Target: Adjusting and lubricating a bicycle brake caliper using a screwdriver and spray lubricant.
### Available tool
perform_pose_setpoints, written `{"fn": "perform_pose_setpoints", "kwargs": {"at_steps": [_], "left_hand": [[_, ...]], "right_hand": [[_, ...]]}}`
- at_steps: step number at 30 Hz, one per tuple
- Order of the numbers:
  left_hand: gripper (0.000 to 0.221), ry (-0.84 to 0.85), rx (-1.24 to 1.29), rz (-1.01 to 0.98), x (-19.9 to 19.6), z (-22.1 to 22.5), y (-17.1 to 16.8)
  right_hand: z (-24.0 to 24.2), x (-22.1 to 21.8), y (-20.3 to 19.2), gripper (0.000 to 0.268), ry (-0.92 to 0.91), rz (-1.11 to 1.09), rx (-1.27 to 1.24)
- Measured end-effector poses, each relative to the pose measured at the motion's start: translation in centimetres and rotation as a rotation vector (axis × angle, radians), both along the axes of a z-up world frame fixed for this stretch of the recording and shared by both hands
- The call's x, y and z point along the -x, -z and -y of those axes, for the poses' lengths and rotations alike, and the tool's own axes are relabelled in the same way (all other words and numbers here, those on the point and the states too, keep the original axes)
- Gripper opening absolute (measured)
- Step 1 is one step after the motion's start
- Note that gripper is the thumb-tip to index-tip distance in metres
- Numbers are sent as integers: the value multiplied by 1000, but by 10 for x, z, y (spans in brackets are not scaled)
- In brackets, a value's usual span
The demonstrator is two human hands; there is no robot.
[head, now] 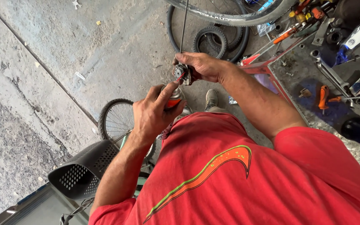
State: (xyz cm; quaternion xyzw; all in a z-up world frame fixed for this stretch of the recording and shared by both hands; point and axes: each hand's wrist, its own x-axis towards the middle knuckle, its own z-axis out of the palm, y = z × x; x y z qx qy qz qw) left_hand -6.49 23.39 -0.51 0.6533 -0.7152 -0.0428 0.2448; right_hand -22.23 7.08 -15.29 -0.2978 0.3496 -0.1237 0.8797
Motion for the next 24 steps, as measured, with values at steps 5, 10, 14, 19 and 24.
{"fn": "perform_pose_setpoints", "kwargs": {"at_steps": [5,10,14,19,24], "left_hand": [[52,4,-10,4,1,0,-1],[52,3,-5,-1,2,1,-3],[52,6,-11,-8,1,1,-2],[53,14,-17,-23,1,2,-2],[53,12,-16,-13,1,2,-2]], "right_hand": [[-2,0,-14,62,7,-20,11],[-1,-1,-9,60,12,-16,18],[-2,0,-12,61,-6,29,55],[-1,0,-8,58,-3,30,11],[0,-1,0,56,-4,38,-1]]}}
